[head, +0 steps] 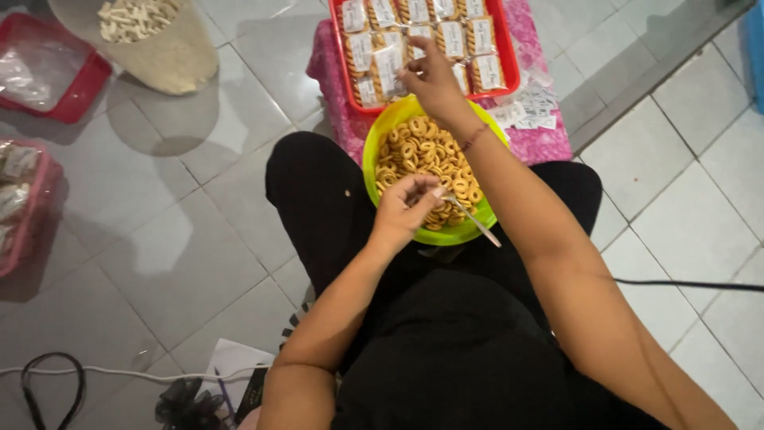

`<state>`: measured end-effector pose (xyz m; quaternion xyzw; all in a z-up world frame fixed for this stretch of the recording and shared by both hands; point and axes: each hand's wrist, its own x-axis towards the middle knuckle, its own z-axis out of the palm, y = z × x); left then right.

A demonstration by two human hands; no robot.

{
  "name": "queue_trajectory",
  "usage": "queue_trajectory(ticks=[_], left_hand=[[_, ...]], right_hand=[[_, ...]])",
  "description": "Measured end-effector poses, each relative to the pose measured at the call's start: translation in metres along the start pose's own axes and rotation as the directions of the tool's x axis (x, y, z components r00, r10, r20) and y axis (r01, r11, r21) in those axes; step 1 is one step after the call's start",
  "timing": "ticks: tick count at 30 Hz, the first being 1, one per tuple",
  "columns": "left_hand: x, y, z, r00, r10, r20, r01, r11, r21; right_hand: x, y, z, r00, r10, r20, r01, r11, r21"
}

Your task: Filling small plastic bags with ring-shaped snacks using a spoon and placing them into a tray.

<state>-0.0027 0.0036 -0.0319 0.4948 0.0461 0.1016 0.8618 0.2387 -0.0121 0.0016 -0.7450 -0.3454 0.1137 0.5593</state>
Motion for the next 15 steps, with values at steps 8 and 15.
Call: queue_trajectory(ticks=[8, 15], left_hand=[[0.0, 0.019, -0.001, 0.998, -0.006, -0.059, 0.014, 0.991, 0.133], [0.002, 0.029, -0.002, 0.998, 0.021, -0.067, -0.009, 0.983, 0.184]], right_hand=[[0.036, 0.017, 0.041, 0.967, 0.246, 0.058, -0.191, 0.862, -0.47], [0.056, 0.04, 0.053, 0.964, 0.256, 0.07, -0.127, 0.677, -0.724]])
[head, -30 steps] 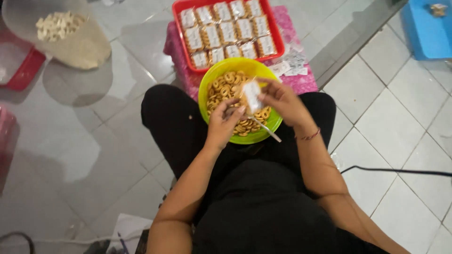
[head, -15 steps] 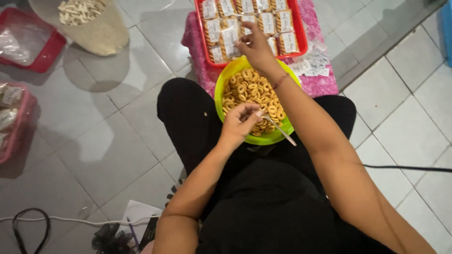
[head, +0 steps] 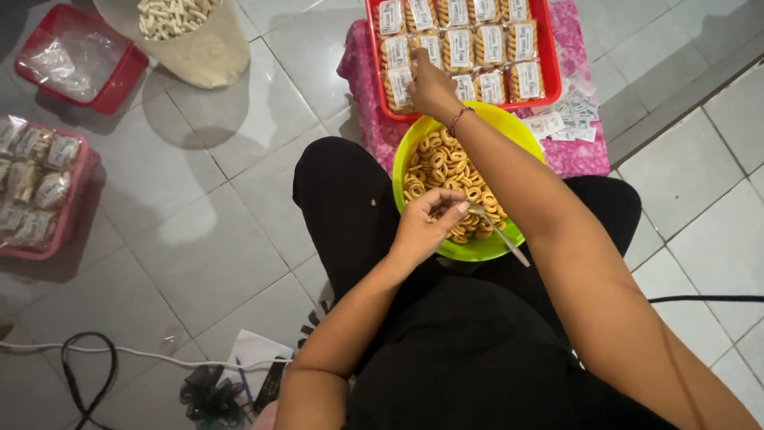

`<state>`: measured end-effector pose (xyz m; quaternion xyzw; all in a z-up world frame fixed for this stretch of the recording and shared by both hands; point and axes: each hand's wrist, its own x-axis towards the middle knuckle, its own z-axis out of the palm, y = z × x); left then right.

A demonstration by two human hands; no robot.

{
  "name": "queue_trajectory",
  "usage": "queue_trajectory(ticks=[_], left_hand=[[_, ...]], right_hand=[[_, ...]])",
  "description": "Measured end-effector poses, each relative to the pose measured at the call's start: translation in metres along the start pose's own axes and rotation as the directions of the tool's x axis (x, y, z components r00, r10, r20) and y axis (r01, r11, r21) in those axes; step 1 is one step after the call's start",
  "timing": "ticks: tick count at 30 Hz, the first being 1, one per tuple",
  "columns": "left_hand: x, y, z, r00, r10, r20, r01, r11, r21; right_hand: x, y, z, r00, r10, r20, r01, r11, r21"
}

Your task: Filling small plastic bags with ring-shaped snacks using a spoon and placing them into a tray.

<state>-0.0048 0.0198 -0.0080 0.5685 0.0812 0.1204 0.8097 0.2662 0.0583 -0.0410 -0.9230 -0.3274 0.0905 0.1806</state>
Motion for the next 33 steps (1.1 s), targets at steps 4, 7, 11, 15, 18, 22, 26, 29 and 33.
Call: queue_trajectory(ticks=[4, 7, 11, 15, 18, 22, 26, 29, 33], left_hand=[[0.002, -0.002, -0.003, 1.0, -0.003, 0.018, 0.002, 0.999, 0.044], [0.002, -0.003, -0.004, 1.0, 0.009, 0.018, -0.01, 0.998, 0.056], [0.005, -0.005, -0.005, 0.999, -0.054, 0.001, 0.053, 0.984, 0.172], [0.009, -0.031, -0.012, 0.991, -0.13, 0.014, 0.12, 0.944, 0.307], [0.01, 0.001, 0.002, 0.985, -0.157, 0.071, 0.113, 0.899, 0.422], [0.013, 0.017, 0.011, 0.984, -0.121, 0.128, 0.019, 0.793, 0.609], [0.014, 0.019, 0.017, 0.969, -0.102, 0.226, -0.113, 0.631, 0.768], [0.018, 0.002, 0.015, 0.948, -0.073, 0.309, -0.227, 0.525, 0.82], [0.02, 0.014, 0.025, 0.93, -0.163, 0.329, -0.236, 0.42, 0.876]], right_hand=[[0.004, -0.003, 0.0, 0.997, 0.071, 0.033, -0.073, 0.997, 0.037], [0.014, 0.015, 0.021, 0.995, 0.072, 0.064, -0.075, 0.996, 0.051], [0.027, 0.038, 0.04, 1.0, -0.026, 0.004, 0.026, 0.999, -0.043], [0.015, 0.015, 0.017, 0.998, 0.056, 0.033, -0.05, 0.988, -0.145], [0.021, 0.031, 0.023, 0.998, -0.035, -0.054, 0.022, 0.973, -0.231], [0.002, 0.051, -0.037, 0.993, -0.08, -0.088, 0.074, 0.994, -0.074], [-0.001, 0.144, -0.068, 0.933, 0.094, -0.346, -0.048, 0.989, 0.142], [-0.005, 0.227, -0.083, 0.836, 0.228, -0.5, -0.158, 0.971, 0.179], [-0.029, 0.308, -0.084, 0.648, 0.479, -0.592, -0.298, 0.875, 0.382]])
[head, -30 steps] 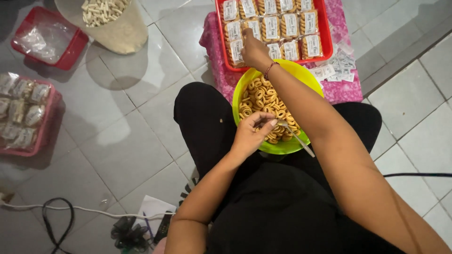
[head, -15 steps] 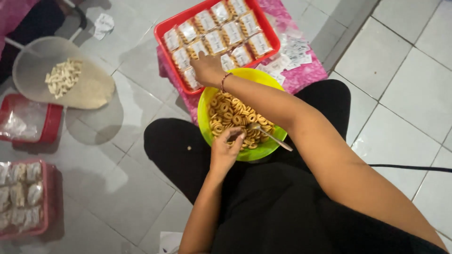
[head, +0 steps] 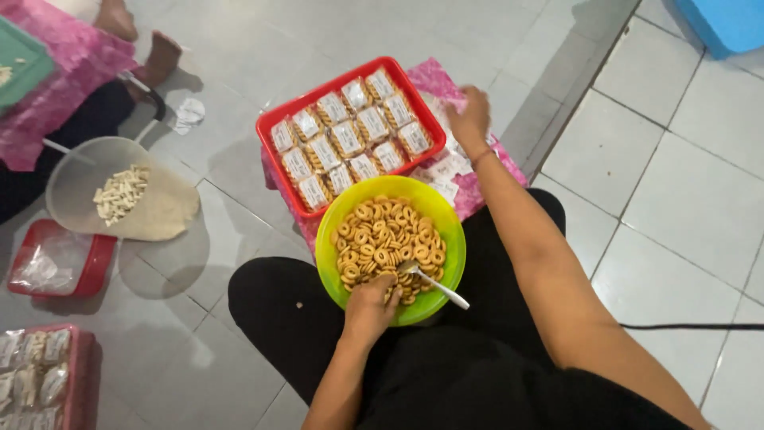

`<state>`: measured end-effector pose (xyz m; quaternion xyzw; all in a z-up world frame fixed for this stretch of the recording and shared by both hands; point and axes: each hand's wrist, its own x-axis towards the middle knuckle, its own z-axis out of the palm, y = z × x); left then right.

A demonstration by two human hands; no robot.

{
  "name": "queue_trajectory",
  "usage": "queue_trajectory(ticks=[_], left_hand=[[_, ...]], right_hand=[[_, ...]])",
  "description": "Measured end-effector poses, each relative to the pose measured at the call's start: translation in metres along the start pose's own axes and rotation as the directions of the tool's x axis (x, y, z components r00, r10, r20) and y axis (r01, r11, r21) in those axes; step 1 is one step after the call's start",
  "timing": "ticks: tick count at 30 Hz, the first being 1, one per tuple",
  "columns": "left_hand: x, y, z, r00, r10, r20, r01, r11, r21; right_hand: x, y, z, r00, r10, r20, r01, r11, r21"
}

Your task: Filling small plastic bags with ring-shaped snacks using a spoon and placing them into a tray.

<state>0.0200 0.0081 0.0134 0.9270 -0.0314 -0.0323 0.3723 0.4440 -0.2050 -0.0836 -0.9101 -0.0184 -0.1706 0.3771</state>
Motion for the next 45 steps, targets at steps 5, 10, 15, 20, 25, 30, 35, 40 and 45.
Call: queue_trajectory(ticks=[5, 10, 15, 20, 25, 30, 35, 40, 45], left_hand=[[0.004, 0.006, 0.004, 0.998, -0.037, 0.048, 0.035, 0.999, 0.038], [0.002, 0.007, 0.006, 1.0, -0.01, 0.02, 0.008, 0.997, 0.071], [-0.004, -0.019, 0.04, 0.978, 0.041, -0.206, -0.032, 0.998, 0.049], [-0.002, -0.032, 0.047, 0.984, 0.034, -0.177, -0.021, 0.997, 0.078], [-0.001, -0.039, 0.055, 0.989, 0.012, -0.144, 0.003, 0.995, 0.104], [0.004, -0.064, 0.074, 0.999, -0.023, 0.042, 0.018, 0.994, 0.109], [0.002, -0.059, 0.071, 0.994, -0.091, -0.057, 0.092, 0.996, 0.016], [0.007, -0.038, 0.045, 0.99, -0.136, -0.037, 0.121, 0.957, -0.262], [0.05, -0.042, 0.069, 0.902, -0.27, -0.338, -0.19, 0.454, -0.87]], right_hand=[[-0.015, 0.035, -0.002, 0.971, 0.226, 0.077, -0.223, 0.974, -0.049], [-0.023, 0.044, 0.013, 0.947, 0.291, 0.139, -0.291, 0.957, -0.022], [-0.035, 0.028, 0.006, 0.995, 0.098, -0.004, -0.098, 0.993, -0.067], [-0.035, 0.022, -0.004, 0.998, 0.021, -0.059, -0.024, 0.998, -0.05], [-0.03, 0.054, 0.008, 0.976, -0.162, -0.147, 0.175, 0.981, 0.08], [-0.039, 0.02, -0.01, 0.976, -0.056, -0.212, 0.154, 0.863, 0.481], [-0.048, 0.007, -0.035, 0.947, -0.186, -0.263, 0.27, 0.905, 0.33], [-0.113, -0.058, -0.095, 0.943, -0.208, -0.259, 0.319, 0.785, 0.531], [-0.205, -0.107, -0.121, 0.965, -0.195, 0.173, 0.007, 0.683, 0.731]])
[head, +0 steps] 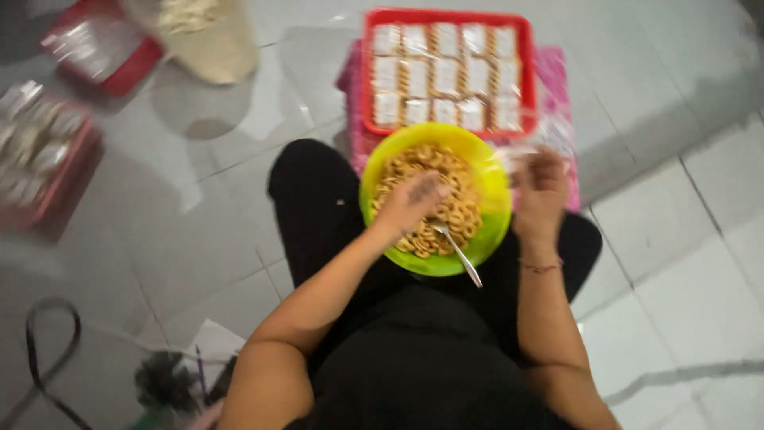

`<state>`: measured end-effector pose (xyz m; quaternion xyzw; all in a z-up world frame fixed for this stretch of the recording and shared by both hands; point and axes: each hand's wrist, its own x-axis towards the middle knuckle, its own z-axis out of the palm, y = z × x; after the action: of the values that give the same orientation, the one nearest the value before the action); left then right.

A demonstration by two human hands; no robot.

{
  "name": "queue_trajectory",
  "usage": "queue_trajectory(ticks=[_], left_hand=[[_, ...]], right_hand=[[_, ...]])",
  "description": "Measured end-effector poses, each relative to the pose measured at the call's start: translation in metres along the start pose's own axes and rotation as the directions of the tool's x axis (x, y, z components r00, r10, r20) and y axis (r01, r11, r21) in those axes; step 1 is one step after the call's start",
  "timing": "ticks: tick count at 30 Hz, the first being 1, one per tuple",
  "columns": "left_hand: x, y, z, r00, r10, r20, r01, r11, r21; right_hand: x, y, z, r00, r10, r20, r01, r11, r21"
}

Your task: Filling small plastic bags with ring-shaped snacks using a spoon and placing them into a tray.

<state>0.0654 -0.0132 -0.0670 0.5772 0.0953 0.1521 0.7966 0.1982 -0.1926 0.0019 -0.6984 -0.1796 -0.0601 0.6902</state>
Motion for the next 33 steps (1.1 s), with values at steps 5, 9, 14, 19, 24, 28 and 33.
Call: queue_trajectory(ticks=[5, 9, 14, 19, 24, 28, 33], left_hand=[[0.013, 0.052, 0.007, 0.988, -0.099, 0.117, 0.114, 0.985, -0.131], [0.006, 0.075, 0.013, 0.988, -0.055, 0.142, 0.083, 0.977, -0.194], [-0.007, 0.061, 0.002, 0.988, -0.117, 0.096, 0.139, 0.956, -0.258], [-0.019, 0.06, -0.012, 0.991, -0.088, 0.102, 0.104, 0.982, -0.158], [-0.035, 0.07, -0.02, 0.99, -0.094, 0.108, 0.09, 0.995, 0.047], [-0.037, 0.094, -0.024, 0.987, 0.05, 0.153, -0.098, 0.942, 0.321], [-0.045, 0.096, -0.015, 0.976, 0.012, 0.217, -0.033, 0.995, 0.094]], right_hand=[[-0.045, -0.026, 0.013, 0.978, 0.056, 0.2, -0.073, 0.994, 0.079], [-0.06, -0.034, 0.025, 0.962, 0.051, 0.268, -0.094, 0.984, 0.15], [-0.065, -0.045, 0.023, 0.97, 0.047, 0.237, -0.06, 0.997, 0.048], [-0.053, -0.081, 0.035, 0.946, -0.169, 0.275, 0.209, 0.97, -0.121], [-0.05, -0.151, 0.06, 0.774, -0.136, 0.618, 0.39, 0.872, -0.297], [-0.057, -0.173, 0.067, 0.739, 0.083, 0.669, 0.344, 0.807, -0.48], [-0.058, -0.128, 0.046, 0.881, -0.052, 0.471, 0.293, 0.841, -0.455]])
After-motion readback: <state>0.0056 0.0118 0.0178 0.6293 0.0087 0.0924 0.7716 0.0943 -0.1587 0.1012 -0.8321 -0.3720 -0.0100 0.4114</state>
